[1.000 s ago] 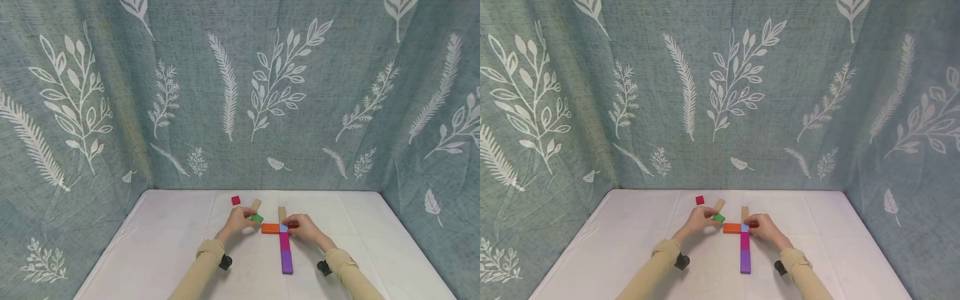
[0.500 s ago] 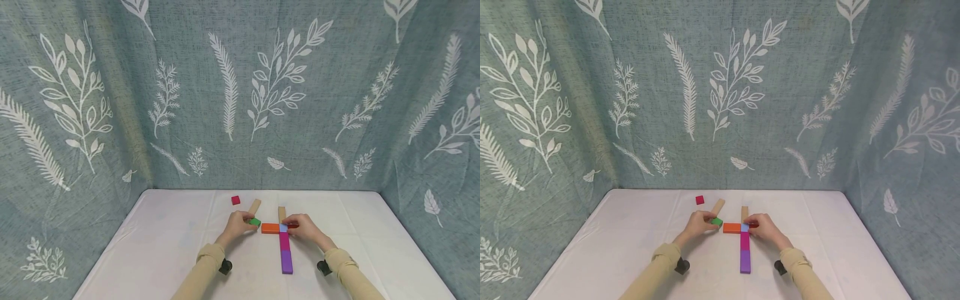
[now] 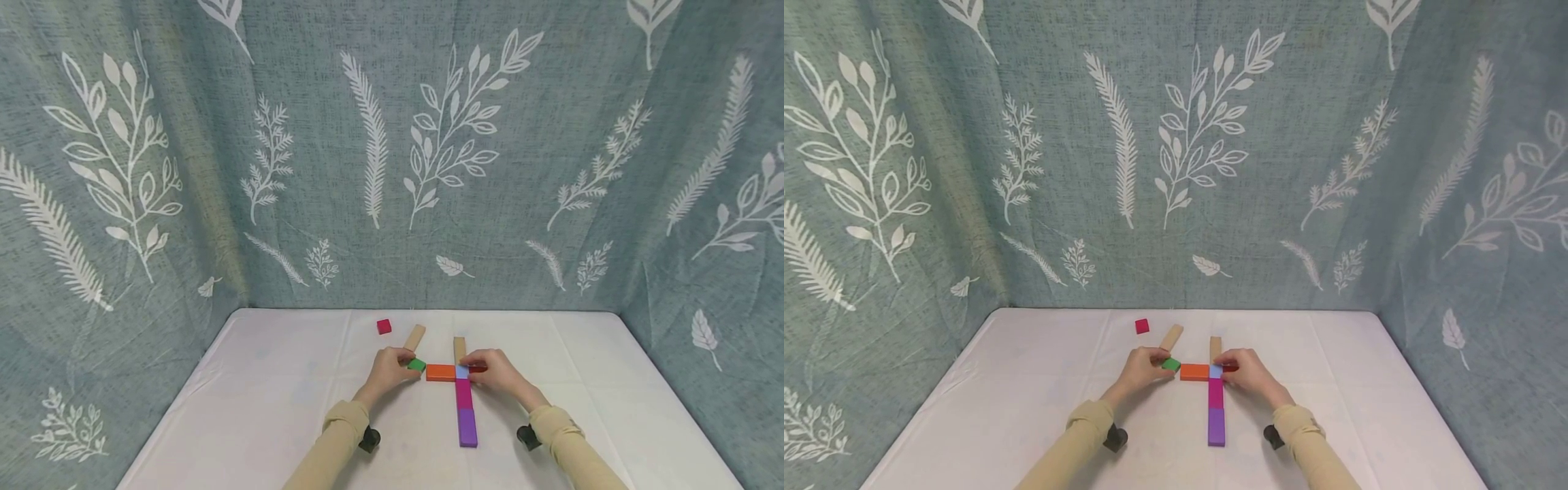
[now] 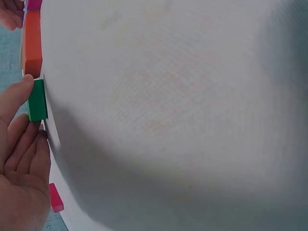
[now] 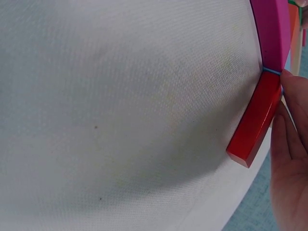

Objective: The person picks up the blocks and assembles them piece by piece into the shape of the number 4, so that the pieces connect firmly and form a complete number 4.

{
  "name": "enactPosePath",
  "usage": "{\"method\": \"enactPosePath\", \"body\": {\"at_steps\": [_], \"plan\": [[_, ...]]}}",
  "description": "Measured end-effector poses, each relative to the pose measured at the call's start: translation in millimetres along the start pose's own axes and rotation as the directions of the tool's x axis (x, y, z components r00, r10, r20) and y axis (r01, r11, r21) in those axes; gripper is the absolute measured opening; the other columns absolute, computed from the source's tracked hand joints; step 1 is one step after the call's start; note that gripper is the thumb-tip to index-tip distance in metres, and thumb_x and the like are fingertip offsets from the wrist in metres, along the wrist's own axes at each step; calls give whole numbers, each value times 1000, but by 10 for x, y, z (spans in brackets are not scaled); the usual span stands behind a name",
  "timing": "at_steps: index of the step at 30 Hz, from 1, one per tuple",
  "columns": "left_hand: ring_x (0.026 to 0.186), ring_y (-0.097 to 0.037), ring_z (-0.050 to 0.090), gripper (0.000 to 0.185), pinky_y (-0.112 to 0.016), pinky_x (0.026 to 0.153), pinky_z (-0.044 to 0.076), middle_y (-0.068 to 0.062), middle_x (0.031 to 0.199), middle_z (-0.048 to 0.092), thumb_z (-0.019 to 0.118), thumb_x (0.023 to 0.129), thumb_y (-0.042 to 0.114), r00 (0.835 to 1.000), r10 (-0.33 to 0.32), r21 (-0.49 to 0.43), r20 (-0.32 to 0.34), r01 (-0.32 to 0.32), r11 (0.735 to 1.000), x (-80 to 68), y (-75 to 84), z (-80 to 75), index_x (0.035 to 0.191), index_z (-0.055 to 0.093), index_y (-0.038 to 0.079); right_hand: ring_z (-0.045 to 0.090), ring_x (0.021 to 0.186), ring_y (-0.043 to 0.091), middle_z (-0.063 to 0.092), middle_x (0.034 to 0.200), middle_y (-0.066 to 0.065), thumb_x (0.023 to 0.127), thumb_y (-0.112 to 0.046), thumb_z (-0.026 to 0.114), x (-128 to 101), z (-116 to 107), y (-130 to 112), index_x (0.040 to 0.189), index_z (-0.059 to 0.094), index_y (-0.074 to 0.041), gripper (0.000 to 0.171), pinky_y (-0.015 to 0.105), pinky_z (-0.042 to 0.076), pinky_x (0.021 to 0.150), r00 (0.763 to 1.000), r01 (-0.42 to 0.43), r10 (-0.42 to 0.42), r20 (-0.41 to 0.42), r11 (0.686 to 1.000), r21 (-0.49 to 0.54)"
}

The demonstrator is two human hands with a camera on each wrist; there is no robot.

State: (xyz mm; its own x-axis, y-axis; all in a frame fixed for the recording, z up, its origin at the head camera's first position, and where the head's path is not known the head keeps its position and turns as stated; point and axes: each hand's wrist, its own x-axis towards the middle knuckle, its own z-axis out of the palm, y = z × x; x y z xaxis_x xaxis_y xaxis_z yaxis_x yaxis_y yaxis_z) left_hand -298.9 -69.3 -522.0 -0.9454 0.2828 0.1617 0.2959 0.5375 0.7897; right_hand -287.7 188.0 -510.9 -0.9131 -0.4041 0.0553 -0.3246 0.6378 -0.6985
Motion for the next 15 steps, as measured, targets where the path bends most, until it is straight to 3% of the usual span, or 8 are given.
{"method": "enactPosePath", "body": {"at_steps": [7,15], "plan": [[97,-29,65,36,-40,85,53,-17,102,71,81,72,8,1000,16,19,-7,-16,1000,3,5,7,102,69,-7,66,100,28,69,109,14,83,1,68,12,16,-4,110,69,-1,28,39,55,86,999,-48,48,-14,999,6],[99,-30,65,37,-40,87,53,-17,103,71,82,71,10,999,31,36,-10,-30,999,8,-6,12,102,70,-6,66,100,29,70,108,15,82,0,69,18,1,1,109,69,0,27,39,55,86,1000,-23,23,-18,1000,-4]]}}
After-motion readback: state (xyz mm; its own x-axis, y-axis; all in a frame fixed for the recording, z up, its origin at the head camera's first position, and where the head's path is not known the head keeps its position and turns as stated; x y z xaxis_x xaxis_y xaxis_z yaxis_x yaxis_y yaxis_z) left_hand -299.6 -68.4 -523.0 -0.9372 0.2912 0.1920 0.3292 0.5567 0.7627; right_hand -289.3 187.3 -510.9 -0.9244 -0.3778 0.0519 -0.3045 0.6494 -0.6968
